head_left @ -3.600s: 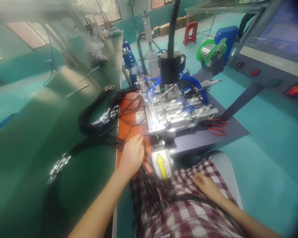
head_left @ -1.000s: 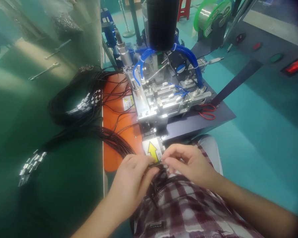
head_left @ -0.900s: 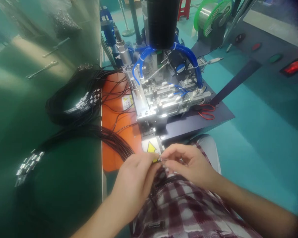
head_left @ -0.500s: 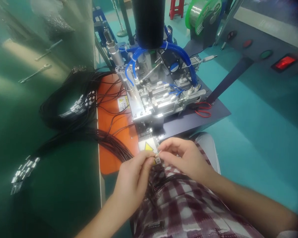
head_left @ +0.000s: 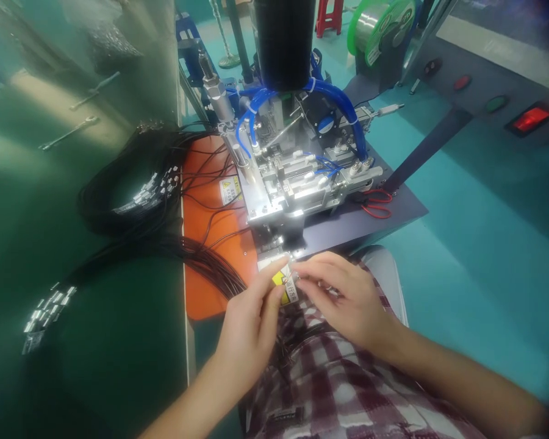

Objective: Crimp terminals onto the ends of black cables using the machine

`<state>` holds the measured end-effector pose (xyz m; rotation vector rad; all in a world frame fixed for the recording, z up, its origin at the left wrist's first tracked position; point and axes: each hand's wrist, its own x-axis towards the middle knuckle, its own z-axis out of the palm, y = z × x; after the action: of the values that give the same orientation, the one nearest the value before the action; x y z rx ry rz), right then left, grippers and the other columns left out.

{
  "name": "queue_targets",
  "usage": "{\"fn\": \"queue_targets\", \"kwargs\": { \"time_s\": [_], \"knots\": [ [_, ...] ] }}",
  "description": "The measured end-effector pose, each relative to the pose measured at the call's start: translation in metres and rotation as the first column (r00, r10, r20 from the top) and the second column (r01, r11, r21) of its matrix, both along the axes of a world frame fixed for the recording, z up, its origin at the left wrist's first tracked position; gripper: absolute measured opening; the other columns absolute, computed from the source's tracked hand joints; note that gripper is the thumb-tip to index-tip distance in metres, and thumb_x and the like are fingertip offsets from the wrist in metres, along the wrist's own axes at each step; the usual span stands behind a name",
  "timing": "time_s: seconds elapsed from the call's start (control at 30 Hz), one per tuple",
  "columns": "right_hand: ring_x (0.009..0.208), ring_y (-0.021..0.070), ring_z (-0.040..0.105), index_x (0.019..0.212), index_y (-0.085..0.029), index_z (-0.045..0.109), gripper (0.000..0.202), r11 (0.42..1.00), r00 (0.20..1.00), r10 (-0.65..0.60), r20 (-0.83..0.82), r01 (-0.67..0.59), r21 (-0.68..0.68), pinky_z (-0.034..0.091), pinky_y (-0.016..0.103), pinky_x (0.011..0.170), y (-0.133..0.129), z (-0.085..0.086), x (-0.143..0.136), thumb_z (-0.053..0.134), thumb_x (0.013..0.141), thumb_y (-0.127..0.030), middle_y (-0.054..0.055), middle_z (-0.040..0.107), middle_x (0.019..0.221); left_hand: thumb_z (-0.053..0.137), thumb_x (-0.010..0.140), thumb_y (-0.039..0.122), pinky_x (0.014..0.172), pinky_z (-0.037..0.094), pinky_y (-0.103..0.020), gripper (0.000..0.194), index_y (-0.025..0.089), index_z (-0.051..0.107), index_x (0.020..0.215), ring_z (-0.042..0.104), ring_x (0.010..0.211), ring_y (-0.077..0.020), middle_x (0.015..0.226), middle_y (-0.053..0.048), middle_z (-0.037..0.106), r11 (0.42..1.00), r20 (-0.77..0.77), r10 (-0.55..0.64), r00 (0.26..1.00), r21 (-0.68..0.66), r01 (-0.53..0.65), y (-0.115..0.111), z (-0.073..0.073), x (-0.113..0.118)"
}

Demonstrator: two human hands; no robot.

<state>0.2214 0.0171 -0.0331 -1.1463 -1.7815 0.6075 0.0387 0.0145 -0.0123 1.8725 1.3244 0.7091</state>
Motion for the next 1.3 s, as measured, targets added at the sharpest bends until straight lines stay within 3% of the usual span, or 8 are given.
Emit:
{"fn": "queue_targets", "kwargs": {
  "time_s": [0.13, 0.27, 0.47, 0.7, 1.0, 1.07, 1.17, 1.3],
  "knots": [
    [0.084, 0.0157, 0.067, 0.116, -0.019, 0.063, 0.028, 0.981, 0.97, -0.021, 0.242, -0.027, 0.192, 0.052, 0.029, 0.076, -0.002, -0.005, 0.005, 0.054, 0.091, -0.009, 0.006, 0.072, 0.097, 0.042, 0.096, 0.02, 0.05, 0.039, -0.019, 0.039, 0.027, 0.047, 0.134, 0.043, 0.051, -0.008, 0.066, 0.006, 0.052, 0.999, -0.024, -0.012, 1.0, 0.035, 0.013, -0.001, -0.002, 0.0],
    [0.079, 0.0144, 0.067, 0.121, -0.019, 0.06, 0.033, 0.967, 0.938, -0.051, 0.342, -0.04, 0.252, 0.047, 0.028, 0.066, -0.007, -0.01, 0.009, 0.053, 0.091, -0.008, 0.005, 0.073, 0.096, 0.042, 0.097, 0.021, 0.052, 0.041, -0.019, 0.035, 0.027, 0.048, 0.131, 0.046, 0.053, -0.0081, 0.07, 0.005, 0.055, 1.0, -0.032, 0.005, 0.999, 0.028, -0.004, -0.003, -0.004, 0.0],
    [0.076, 0.0135, 0.068, 0.122, -0.02, 0.06, 0.035, 0.974, 0.935, -0.015, 0.353, -0.066, 0.217, 0.044, 0.027, 0.062, -0.014, -0.018, 0.014, 0.054, 0.091, -0.007, 0.004, 0.074, 0.097, 0.042, 0.097, 0.021, 0.053, 0.041, -0.018, 0.03, 0.025, 0.048, 0.127, 0.05, 0.054, -0.0072, 0.072, 0.005, 0.058, 0.999, -0.024, 0.027, 0.999, 0.045, -0.026, -0.003, -0.005, 0.001],
    [0.08, 0.0138, 0.068, 0.118, -0.022, 0.059, 0.03, 0.994, 0.996, -0.021, 0.082, 0.012, 0.106, 0.053, 0.026, 0.072, -0.007, -0.009, 0.005, 0.057, 0.091, -0.011, 0.003, 0.072, 0.094, 0.043, 0.096, 0.017, 0.061, 0.044, -0.016, 0.03, 0.028, 0.047, 0.124, 0.059, 0.067, -0.0075, 0.087, 0.004, 0.066, 0.997, -0.025, 0.019, 1.0, 0.074, -0.017, -0.004, -0.006, 0.002],
    [0.071, 0.0153, 0.067, 0.122, -0.015, 0.058, 0.034, 0.962, 0.945, -0.041, 0.325, -0.051, 0.27, 0.043, 0.031, 0.058, -0.014, -0.018, 0.002, 0.059, 0.089, -0.009, 0.007, 0.075, 0.097, 0.044, 0.096, 0.017, 0.058, 0.043, -0.015, 0.029, 0.028, 0.048, 0.122, 0.057, 0.061, -0.0069, 0.079, 0.005, 0.064, 0.992, -0.07, 0.054, 0.996, 0.117, -0.046, -0.005, -0.009, 0.002],
    [0.071, 0.0154, 0.067, 0.119, -0.016, 0.06, 0.031, 0.968, 0.946, -0.006, 0.323, -0.076, 0.238, 0.042, 0.03, 0.057, -0.015, -0.019, 0.002, 0.058, 0.09, -0.009, 0.006, 0.075, 0.097, 0.044, 0.096, 0.018, 0.059, 0.043, -0.016, 0.028, 0.027, 0.048, 0.122, 0.059, 0.062, -0.0077, 0.081, 0.004, 0.066, 0.991, -0.087, 0.067, 0.994, 0.123, -0.056, -0.005, -0.01, 0.002],
    [0.073, 0.0139, 0.067, 0.109, -0.018, 0.066, 0.021, 0.998, 0.985, 0.041, 0.169, -0.049, 0.04, 0.047, 0.027, 0.06, -0.015, -0.018, 0.0, 0.057, 0.09, -0.011, 0.004, 0.075, 0.091, 0.044, 0.095, 0.018, 0.061, 0.045, -0.017, 0.028, 0.027, 0.049, 0.121, 0.061, 0.065, -0.0089, 0.084, 0.003, 0.068, 0.989, -0.09, 0.063, 0.994, 0.139, -0.051, -0.004, -0.011, 0.002],
    [0.064, 0.0103, 0.064, 0.102, -0.02, 0.066, 0.016, 0.981, 0.993, -0.089, -0.079, 0.073, -0.18, 0.05, 0.021, 0.053, -0.011, -0.013, -0.006, 0.06, 0.089, -0.015, 0.002, 0.072, 0.088, 0.044, 0.095, 0.017, 0.062, 0.046, -0.019, 0.029, 0.026, 0.05, 0.122, 0.064, 0.068, -0.0101, 0.089, 0.002, 0.069, 0.991, -0.066, 0.029, 0.997, 0.132, -0.02, -0.002, -0.009, 0.003]
  ]
}}
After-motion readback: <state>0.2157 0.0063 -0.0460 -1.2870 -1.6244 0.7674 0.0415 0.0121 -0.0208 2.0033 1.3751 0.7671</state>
